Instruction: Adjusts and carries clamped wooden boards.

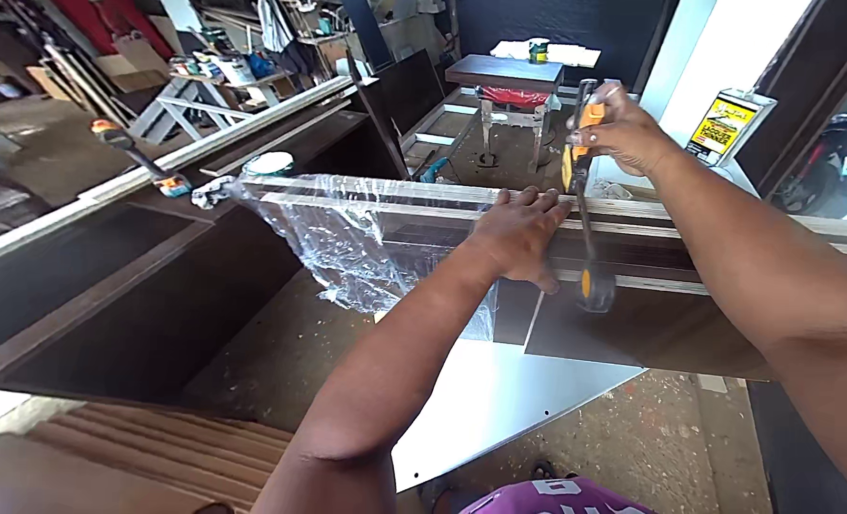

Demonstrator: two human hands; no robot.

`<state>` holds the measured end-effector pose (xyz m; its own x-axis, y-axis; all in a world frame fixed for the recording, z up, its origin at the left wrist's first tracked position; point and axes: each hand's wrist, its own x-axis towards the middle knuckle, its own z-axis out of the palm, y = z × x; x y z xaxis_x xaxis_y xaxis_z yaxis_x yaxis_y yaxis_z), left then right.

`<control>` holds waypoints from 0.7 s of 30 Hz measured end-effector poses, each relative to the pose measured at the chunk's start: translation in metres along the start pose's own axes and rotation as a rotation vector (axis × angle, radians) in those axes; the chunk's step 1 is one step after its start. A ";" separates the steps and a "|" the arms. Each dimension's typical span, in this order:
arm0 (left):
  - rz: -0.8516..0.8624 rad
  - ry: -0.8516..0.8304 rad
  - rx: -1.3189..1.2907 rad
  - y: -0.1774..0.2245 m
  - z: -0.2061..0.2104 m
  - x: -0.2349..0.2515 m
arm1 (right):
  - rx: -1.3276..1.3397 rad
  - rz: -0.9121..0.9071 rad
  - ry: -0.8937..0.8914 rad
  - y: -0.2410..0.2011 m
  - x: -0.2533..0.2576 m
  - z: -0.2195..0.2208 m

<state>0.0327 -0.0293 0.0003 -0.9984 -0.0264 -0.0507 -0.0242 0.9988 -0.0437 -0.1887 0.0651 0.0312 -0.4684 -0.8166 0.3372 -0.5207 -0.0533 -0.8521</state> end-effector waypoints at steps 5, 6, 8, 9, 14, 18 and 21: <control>0.018 0.014 -0.023 -0.001 0.000 -0.001 | -0.017 -0.009 0.040 0.000 0.003 -0.001; 0.022 0.014 -0.026 -0.001 0.001 0.000 | -0.006 -0.022 0.045 0.002 0.003 -0.001; 0.024 0.012 -0.025 -0.001 0.001 0.000 | 0.019 -0.037 0.066 0.003 0.006 -0.004; 0.023 0.014 -0.015 -0.001 0.002 0.000 | 0.034 -0.038 0.077 0.004 0.006 -0.004; 0.020 -0.001 -0.012 0.000 -0.001 0.000 | 0.059 -0.004 0.072 -0.001 0.007 -0.006; 0.021 -0.006 -0.012 -0.001 -0.001 0.001 | -0.033 0.024 0.022 -0.003 0.009 -0.001; 0.016 -0.016 -0.012 0.000 -0.002 0.002 | -0.019 -0.058 0.049 0.004 0.013 -0.003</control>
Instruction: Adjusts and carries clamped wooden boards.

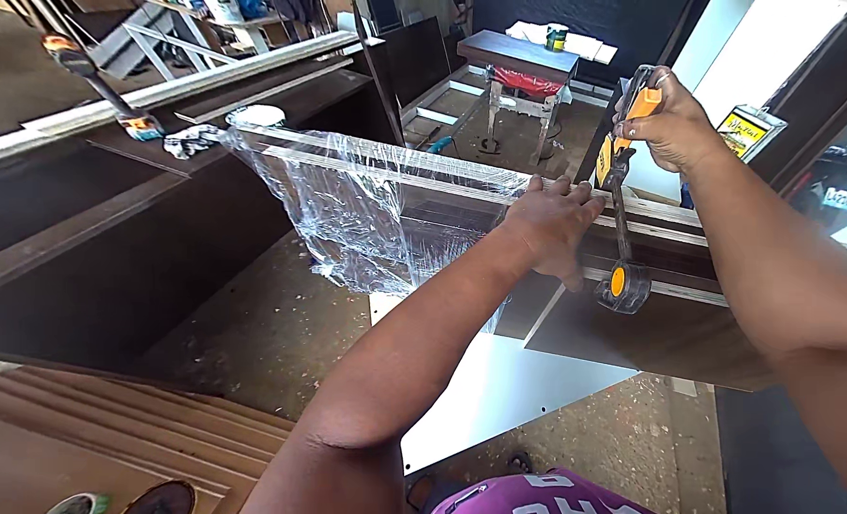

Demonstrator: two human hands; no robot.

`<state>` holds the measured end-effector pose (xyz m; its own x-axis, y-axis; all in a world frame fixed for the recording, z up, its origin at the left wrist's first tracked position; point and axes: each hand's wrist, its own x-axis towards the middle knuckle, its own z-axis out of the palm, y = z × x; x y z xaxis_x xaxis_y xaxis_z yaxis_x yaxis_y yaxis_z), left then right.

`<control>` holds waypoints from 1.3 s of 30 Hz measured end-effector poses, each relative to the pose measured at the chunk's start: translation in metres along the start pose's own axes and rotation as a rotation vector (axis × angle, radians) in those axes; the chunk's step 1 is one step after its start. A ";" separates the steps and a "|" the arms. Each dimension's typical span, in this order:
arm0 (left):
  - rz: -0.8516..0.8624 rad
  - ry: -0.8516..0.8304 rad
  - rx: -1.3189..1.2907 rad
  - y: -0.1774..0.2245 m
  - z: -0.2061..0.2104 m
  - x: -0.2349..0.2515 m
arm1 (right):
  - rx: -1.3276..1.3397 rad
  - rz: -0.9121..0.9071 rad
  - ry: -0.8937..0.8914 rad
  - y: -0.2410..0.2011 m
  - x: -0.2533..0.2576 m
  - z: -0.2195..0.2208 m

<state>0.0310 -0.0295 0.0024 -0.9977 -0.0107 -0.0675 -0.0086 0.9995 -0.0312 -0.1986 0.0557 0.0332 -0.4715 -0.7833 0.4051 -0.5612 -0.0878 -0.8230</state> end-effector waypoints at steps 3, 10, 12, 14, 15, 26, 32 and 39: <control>0.007 0.015 0.000 0.000 0.000 -0.001 | 0.029 -0.067 0.034 0.004 0.001 -0.003; 0.020 0.025 -0.018 -0.001 0.003 -0.002 | -0.103 -0.004 -0.067 -0.009 -0.003 0.000; 0.021 0.025 -0.019 -0.001 0.003 -0.001 | -0.145 0.043 -0.086 -0.016 -0.004 0.006; 0.017 0.017 -0.017 -0.001 0.002 -0.001 | -0.163 0.074 -0.057 -0.022 -0.004 0.015; 0.012 0.011 -0.018 -0.001 0.001 0.000 | -0.180 0.091 -0.023 -0.025 -0.003 0.020; 0.012 0.021 0.014 -0.001 0.004 0.001 | -0.041 -0.094 0.255 0.003 0.019 0.028; 0.005 0.021 -0.003 -0.001 0.003 -0.001 | 0.009 -0.050 0.371 0.000 0.022 0.028; 0.008 0.020 -0.023 0.000 0.001 -0.002 | 0.108 -0.026 0.299 -0.012 0.007 0.040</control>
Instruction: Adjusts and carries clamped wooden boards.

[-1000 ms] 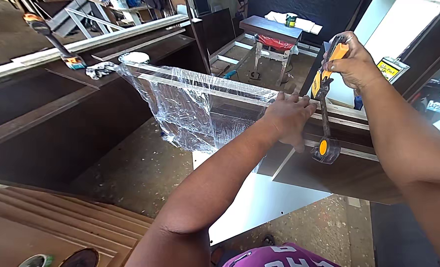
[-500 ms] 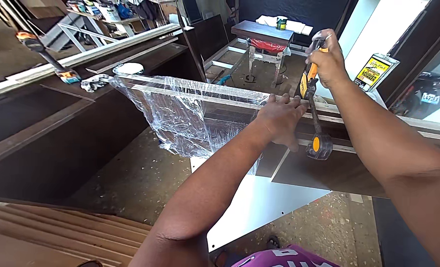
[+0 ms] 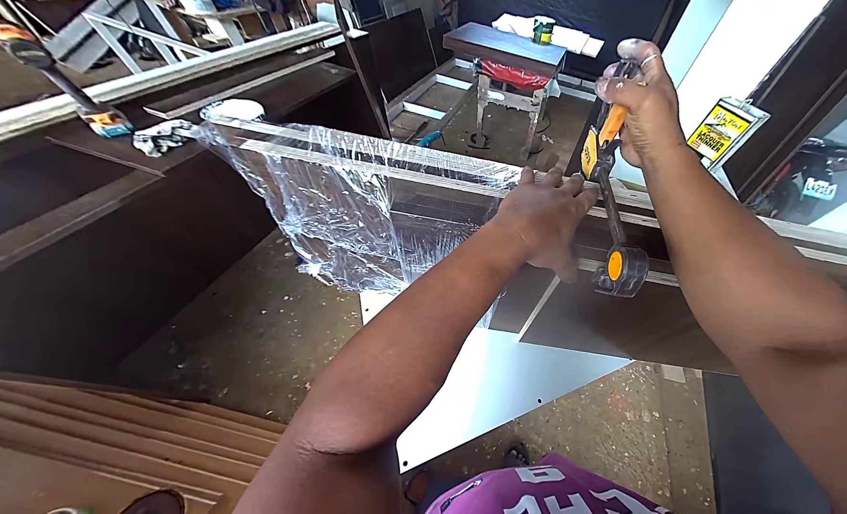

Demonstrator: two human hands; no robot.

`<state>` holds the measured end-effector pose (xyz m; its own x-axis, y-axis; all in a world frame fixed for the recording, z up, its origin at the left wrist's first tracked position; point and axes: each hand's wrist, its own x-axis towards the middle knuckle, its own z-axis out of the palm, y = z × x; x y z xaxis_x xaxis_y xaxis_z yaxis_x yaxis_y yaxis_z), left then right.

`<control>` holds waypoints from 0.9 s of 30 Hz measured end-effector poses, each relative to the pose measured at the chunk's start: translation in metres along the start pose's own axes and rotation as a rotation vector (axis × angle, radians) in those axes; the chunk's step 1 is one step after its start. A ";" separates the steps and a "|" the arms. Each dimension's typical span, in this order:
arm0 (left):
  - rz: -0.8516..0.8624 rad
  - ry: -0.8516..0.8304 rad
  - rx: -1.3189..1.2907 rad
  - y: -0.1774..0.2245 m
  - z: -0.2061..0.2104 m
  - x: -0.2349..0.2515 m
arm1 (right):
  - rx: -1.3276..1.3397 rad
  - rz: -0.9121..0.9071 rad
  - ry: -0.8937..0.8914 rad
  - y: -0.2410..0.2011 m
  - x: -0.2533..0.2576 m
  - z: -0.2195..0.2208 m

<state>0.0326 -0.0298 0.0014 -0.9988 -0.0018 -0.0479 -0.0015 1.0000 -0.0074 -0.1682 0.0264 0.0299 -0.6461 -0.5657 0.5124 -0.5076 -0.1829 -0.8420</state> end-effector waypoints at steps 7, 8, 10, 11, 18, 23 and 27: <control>0.007 0.014 -0.004 0.000 0.002 0.000 | -0.137 0.024 0.144 0.004 0.006 0.010; 0.007 0.013 -0.004 0.000 0.002 0.000 | -0.139 0.035 0.148 0.004 0.008 0.009; 0.011 0.011 0.002 -0.001 0.003 0.000 | -0.127 0.050 0.139 0.004 0.012 0.009; 0.012 0.009 0.008 -0.001 0.003 0.001 | -0.114 0.049 0.142 0.005 0.013 0.009; 0.017 0.014 0.025 -0.002 0.004 0.002 | -0.091 -0.019 0.132 0.010 0.020 0.009; 0.019 0.016 0.026 -0.002 0.003 0.002 | -0.039 -0.118 0.001 0.005 0.002 0.003; 0.016 0.019 0.020 -0.001 0.004 0.001 | -0.002 -0.025 -0.041 -0.007 -0.009 -0.007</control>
<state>0.0316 -0.0308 -0.0026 -0.9995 0.0143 -0.0293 0.0151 0.9995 -0.0264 -0.1629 0.0383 0.0328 -0.6093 -0.5938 0.5254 -0.5243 -0.1954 -0.8288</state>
